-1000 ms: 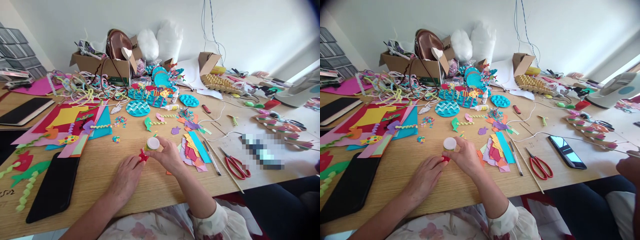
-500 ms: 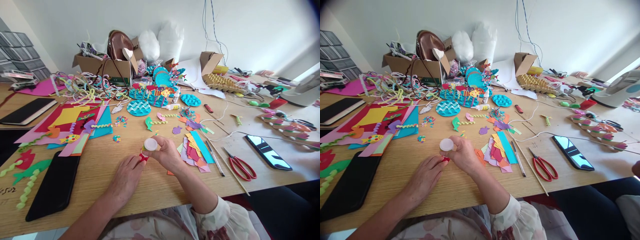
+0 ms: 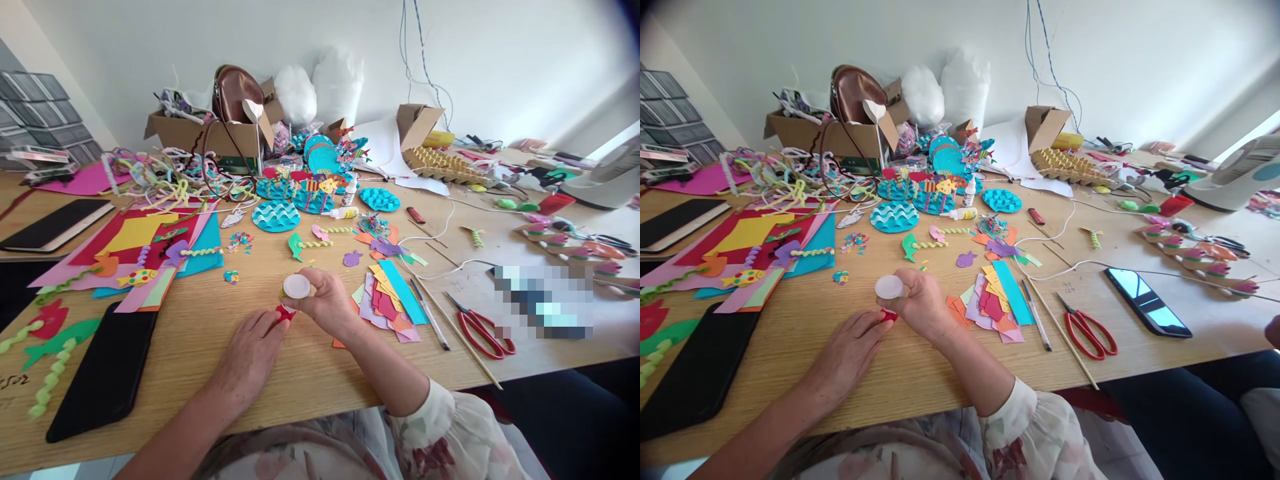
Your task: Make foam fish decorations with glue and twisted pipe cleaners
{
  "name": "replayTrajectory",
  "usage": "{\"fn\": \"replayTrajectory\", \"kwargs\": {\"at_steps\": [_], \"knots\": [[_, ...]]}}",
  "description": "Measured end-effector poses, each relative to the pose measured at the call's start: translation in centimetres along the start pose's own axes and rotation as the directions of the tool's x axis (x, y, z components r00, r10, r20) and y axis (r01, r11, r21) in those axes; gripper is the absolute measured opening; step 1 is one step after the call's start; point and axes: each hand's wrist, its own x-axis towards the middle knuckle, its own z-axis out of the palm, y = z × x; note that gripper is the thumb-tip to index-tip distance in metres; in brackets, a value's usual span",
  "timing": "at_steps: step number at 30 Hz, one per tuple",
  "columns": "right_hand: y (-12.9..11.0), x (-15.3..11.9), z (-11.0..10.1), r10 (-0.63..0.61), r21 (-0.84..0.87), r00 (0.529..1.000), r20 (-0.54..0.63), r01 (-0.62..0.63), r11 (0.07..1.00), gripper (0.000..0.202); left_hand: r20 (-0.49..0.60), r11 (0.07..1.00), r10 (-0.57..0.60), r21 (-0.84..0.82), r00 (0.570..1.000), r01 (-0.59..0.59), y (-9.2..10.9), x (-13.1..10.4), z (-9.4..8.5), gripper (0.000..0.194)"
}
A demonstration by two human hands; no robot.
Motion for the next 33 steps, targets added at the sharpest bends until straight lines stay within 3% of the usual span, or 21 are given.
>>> {"fn": "replayTrajectory", "kwargs": {"at_steps": [14, 20, 26, 33], "knots": [[0.09, -0.07, -0.24, -0.003, 0.032, 0.999, -0.044, 0.004, 0.999, 0.019, 0.016, 0.999, -0.017, -0.034, 1.000, 0.018, 0.06, -0.03, -0.22, 0.031], [0.16, -0.56, -0.60, 0.009, 0.024, 1.000, 0.008, -0.009, 1.000, 0.019, 0.010, 1.000, -0.001, -0.018, 1.000, 0.001, 0.14, 0.15, -0.50, 0.030], [0.18, -0.52, -0.60, -0.003, 0.024, 0.999, -0.033, 0.004, 1.000, 0.019, 0.006, 1.000, -0.006, -0.021, 1.000, 0.006, 0.16, 0.05, -0.44, 0.030], [0.05, -0.54, -0.50, 0.005, 0.025, 1.000, -0.002, -0.005, 1.000, 0.019, 0.010, 1.000, 0.003, -0.014, 1.000, -0.002, 0.12, 0.10, -0.32, 0.030]]}}
